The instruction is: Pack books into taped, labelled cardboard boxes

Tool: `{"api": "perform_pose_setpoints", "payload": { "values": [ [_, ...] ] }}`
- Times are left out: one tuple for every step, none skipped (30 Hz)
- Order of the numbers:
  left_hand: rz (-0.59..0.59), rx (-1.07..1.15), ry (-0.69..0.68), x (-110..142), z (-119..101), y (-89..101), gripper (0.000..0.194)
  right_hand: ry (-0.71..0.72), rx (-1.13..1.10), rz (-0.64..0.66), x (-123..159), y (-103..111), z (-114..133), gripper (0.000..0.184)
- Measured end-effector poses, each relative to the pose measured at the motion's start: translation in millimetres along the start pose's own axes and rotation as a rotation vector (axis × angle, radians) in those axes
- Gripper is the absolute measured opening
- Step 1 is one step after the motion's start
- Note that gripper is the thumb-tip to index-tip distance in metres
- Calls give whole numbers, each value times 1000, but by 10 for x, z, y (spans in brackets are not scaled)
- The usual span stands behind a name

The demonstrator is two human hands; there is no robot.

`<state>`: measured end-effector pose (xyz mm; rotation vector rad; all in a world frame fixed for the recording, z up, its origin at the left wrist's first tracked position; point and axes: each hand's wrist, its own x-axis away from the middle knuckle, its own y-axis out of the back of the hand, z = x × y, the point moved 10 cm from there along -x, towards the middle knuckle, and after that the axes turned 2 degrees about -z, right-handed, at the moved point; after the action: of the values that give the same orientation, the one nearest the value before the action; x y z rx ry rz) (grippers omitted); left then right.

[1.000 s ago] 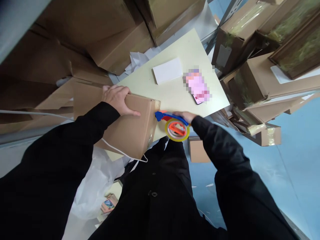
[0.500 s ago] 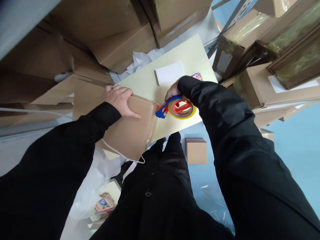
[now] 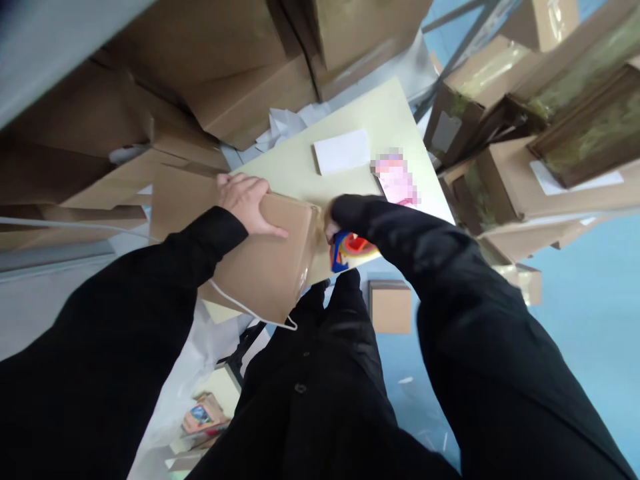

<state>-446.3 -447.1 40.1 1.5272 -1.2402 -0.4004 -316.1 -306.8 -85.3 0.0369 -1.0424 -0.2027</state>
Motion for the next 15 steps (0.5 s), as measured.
{"api": "perform_pose_setpoints", "payload": {
  "values": [
    [-2, 5, -5, 0, -1, -1, 81, -55, 111, 78, 49, -1, -83, 29],
    [-5, 12, -11, 0, -5, -2, 82, -71, 193, 126, 109, 53, -119, 30],
    [-8, 20, -16, 2, -7, -3, 82, -49, 250, 130, 180, 155, -103, 32],
    [-9, 30, -18, 5, -8, -4, 84, 2, 279, 108, 272, 273, -44, 33],
    [-10, 41, -20, 9, -12, -1, 85, 57, 309, 69, 394, 390, 31, 34],
    [-13, 51, -23, 14, -21, 8, 88, 102, 355, 23, 546, 489, 104, 35],
    [-15, 59, -26, 21, -33, 24, 92, 130, 425, -12, 722, 552, 164, 35],
    [-16, 63, -27, 31, -48, 45, 96, 138, 502, -40, 913, 585, 207, 35],
    [-14, 64, -26, 44, -65, 69, 101, 142, 565, -74, 1110, 602, 249, 35],
    [-12, 61, -20, 63, -82, 99, 107, 146, 605, -102, 1303, 601, 286, 35],
    [-9, 57, -7, 89, -96, 128, 112, 152, 620, -132, 1486, 592, 319, 34],
    [-3, 51, 15, 125, -108, 152, 118, 164, 622, -161, 1649, 578, 346, 33],
    [4, 46, 45, 172, -117, 169, 122, 179, 616, -184, 1788, 560, 362, 30],
    [10, 44, 82, 230, -124, 175, 124, 195, 609, -206, 1901, 542, 365, 25],
    [18, 45, 124, 299, -131, 166, 125, 208, 606, -228, 1987, 527, 351, 20]
  ]
}}
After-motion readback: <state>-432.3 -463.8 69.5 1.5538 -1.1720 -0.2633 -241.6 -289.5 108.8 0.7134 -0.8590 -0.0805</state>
